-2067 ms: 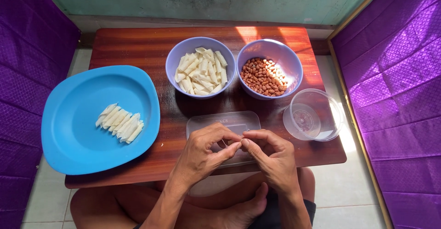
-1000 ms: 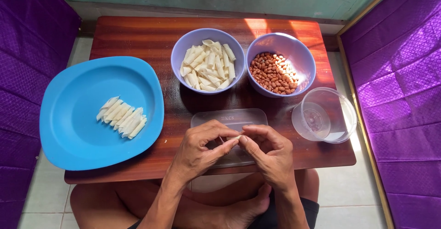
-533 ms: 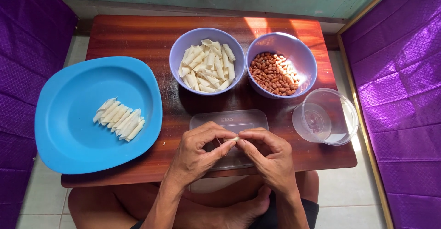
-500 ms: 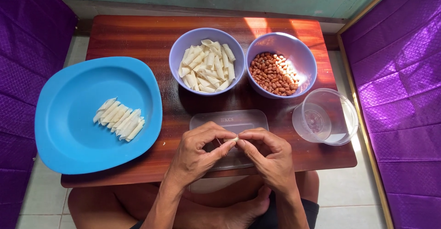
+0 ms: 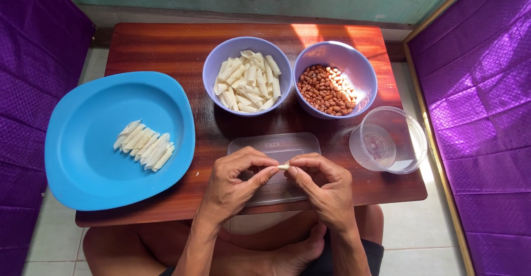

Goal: Manually wrapping small food items, specifically peanuts and white sticks, into individual square wrappers.

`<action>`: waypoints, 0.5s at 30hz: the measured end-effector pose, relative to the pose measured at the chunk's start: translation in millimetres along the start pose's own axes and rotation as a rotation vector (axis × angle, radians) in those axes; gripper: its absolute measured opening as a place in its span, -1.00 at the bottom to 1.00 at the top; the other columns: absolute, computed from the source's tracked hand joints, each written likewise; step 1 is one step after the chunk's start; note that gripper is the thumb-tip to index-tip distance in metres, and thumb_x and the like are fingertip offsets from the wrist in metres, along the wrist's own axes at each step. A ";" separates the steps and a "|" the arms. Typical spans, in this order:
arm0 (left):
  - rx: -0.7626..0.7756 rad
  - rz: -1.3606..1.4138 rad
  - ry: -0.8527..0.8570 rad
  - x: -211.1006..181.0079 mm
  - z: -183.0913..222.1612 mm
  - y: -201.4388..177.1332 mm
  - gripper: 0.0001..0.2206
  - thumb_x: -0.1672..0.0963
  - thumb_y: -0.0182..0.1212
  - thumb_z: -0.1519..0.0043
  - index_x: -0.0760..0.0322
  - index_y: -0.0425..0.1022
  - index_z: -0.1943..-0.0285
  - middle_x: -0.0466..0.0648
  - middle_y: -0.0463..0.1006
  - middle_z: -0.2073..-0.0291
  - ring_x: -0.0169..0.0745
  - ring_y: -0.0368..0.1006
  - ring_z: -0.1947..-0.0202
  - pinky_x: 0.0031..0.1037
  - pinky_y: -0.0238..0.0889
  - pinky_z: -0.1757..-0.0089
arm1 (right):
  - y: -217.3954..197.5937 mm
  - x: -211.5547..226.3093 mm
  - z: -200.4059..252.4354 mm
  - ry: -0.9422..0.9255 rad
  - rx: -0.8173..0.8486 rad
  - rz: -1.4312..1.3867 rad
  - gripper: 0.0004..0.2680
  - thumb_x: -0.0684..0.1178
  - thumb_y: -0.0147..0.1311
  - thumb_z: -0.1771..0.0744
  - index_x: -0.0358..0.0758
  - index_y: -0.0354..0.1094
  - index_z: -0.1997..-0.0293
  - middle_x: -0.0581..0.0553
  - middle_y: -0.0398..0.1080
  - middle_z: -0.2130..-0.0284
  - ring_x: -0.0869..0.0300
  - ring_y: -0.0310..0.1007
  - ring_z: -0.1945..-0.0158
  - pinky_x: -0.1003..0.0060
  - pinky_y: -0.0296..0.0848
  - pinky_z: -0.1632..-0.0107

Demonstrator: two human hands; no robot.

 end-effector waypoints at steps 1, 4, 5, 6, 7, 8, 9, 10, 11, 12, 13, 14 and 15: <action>0.001 0.000 0.002 -0.5 -0.6 0.2 -0.90 0.23 0.38 -0.10 0.33 0.68 0.24 -0.10 0.67 0.34 -0.46 0.41 0.47 -0.67 0.23 0.43 | -0.3 -0.2 -0.2 -0.002 -0.001 0.000 -0.91 -0.28 0.24 -0.27 -0.44 0.54 0.19 -0.16 0.58 0.29 0.23 0.56 0.29 0.44 0.53 0.21; 0.003 -0.017 -0.026 2.0 -0.7 1.1 -0.85 0.19 0.39 -0.09 0.33 0.66 0.18 -0.13 0.67 0.32 -0.47 0.38 0.47 -0.66 0.19 0.43 | -1.3 -5.1 0.8 0.014 -0.004 -0.029 -0.90 -0.29 0.23 -0.28 -0.44 0.53 0.18 -0.17 0.58 0.27 0.22 0.57 0.27 0.44 0.53 0.20; 0.042 0.023 -0.009 0.7 -0.8 5.5 -0.80 0.21 0.41 -0.08 0.37 0.65 0.12 -0.08 0.65 0.29 -0.43 0.42 0.42 -0.65 0.28 0.38 | 1.2 -5.2 1.1 -0.005 0.025 -0.058 -0.89 -0.30 0.23 -0.28 -0.44 0.52 0.16 -0.18 0.57 0.25 0.23 0.55 0.26 0.45 0.51 0.20; 0.080 0.063 0.010 -1.0 -1.1 9.9 -0.74 0.23 0.43 -0.06 0.40 0.64 0.06 -0.04 0.64 0.26 -0.38 0.46 0.37 -0.64 0.37 0.34 | 3.4 -5.0 1.0 -0.026 0.055 -0.085 -0.88 -0.32 0.22 -0.28 -0.44 0.51 0.14 -0.18 0.57 0.23 0.24 0.54 0.24 0.46 0.49 0.20; 0.079 0.063 0.012 -1.2 -1.0 10.1 -0.74 0.23 0.43 -0.06 0.40 0.64 0.06 -0.04 0.64 0.26 -0.38 0.46 0.37 -0.64 0.37 0.34 | 4.1 -3.7 0.8 -0.028 0.055 -0.084 -0.88 -0.32 0.22 -0.28 -0.44 0.51 0.14 -0.18 0.57 0.23 0.24 0.54 0.24 0.46 0.49 0.20; 0.086 0.041 0.001 -0.3 -0.5 11.0 -0.79 0.23 0.39 -0.09 0.37 0.66 0.08 -0.06 0.64 0.28 -0.41 0.43 0.41 -0.65 0.32 0.38 | 4.9 -4.5 0.9 -0.011 0.055 -0.078 -0.86 -0.30 0.23 -0.28 -0.43 0.50 0.12 -0.19 0.57 0.28 0.24 0.55 0.26 0.45 0.51 0.21; 0.094 0.020 -0.009 0.5 -0.1 11.8 -0.82 0.23 0.35 -0.12 0.35 0.68 0.11 -0.08 0.63 0.30 -0.44 0.39 0.44 -0.65 0.27 0.42 | 5.8 -5.2 0.9 0.006 0.054 -0.072 -0.85 -0.29 0.24 -0.28 -0.42 0.49 0.09 -0.19 0.58 0.34 0.23 0.56 0.28 0.44 0.54 0.23; 0.094 0.019 -0.009 0.0 0.1 11.7 -0.82 0.23 0.35 -0.12 0.35 0.68 0.11 -0.08 0.63 0.30 -0.44 0.39 0.44 -0.65 0.27 0.42 | 5.7 -6.6 1.0 0.005 0.054 -0.073 -0.85 -0.29 0.24 -0.28 -0.42 0.49 0.09 -0.19 0.58 0.34 0.23 0.56 0.28 0.44 0.54 0.23; 0.088 0.018 -0.009 -0.7 0.2 10.9 -0.84 0.23 0.36 -0.12 0.35 0.68 0.13 -0.09 0.63 0.30 -0.45 0.39 0.45 -0.66 0.26 0.42 | 5.9 -8.0 1.1 0.007 0.057 -0.084 -0.84 -0.29 0.23 -0.28 -0.42 0.49 0.08 -0.18 0.57 0.33 0.24 0.55 0.28 0.44 0.53 0.23; 0.084 0.017 -0.006 -1.9 -0.7 10.4 -0.86 0.24 0.37 -0.12 0.34 0.68 0.15 -0.10 0.62 0.31 -0.46 0.38 0.45 -0.66 0.26 0.42 | 5.6 -8.6 0.5 0.006 0.059 -0.094 -0.84 -0.30 0.23 -0.28 -0.42 0.49 0.08 -0.18 0.56 0.33 0.24 0.54 0.28 0.44 0.53 0.23; 0.084 0.017 -0.003 -3.1 -1.2 10.7 -0.86 0.24 0.37 -0.12 0.34 0.68 0.15 -0.10 0.62 0.31 -0.46 0.38 0.45 -0.66 0.26 0.42 | 5.1 -8.9 0.4 0.003 0.058 -0.094 -0.84 -0.30 0.23 -0.28 -0.42 0.49 0.08 -0.18 0.56 0.33 0.24 0.54 0.28 0.44 0.53 0.23; 0.077 0.018 0.007 -5.1 -1.7 9.9 -0.86 0.24 0.37 -0.11 0.35 0.68 0.17 -0.09 0.63 0.32 -0.45 0.39 0.45 -0.66 0.27 0.42 | 4.8 -10.1 0.2 0.007 0.056 -0.098 -0.84 -0.30 0.23 -0.28 -0.43 0.49 0.08 -0.18 0.57 0.33 0.24 0.54 0.27 0.44 0.52 0.21; 0.070 0.020 0.016 -7.0 -2.3 8.9 -0.87 0.23 0.37 -0.11 0.35 0.67 0.18 -0.08 0.64 0.32 -0.44 0.40 0.45 -0.66 0.28 0.41 | 4.6 -11.2 -0.1 0.012 0.054 -0.101 -0.85 -0.30 0.23 -0.28 -0.43 0.50 0.09 -0.18 0.57 0.32 0.23 0.54 0.26 0.44 0.52 0.19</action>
Point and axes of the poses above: each hand's wrist, its own z-axis away from the middle knuckle, its own y-axis out of the palm, x = y × z, the point moved 10 cm from there along -z, towards the middle knuckle
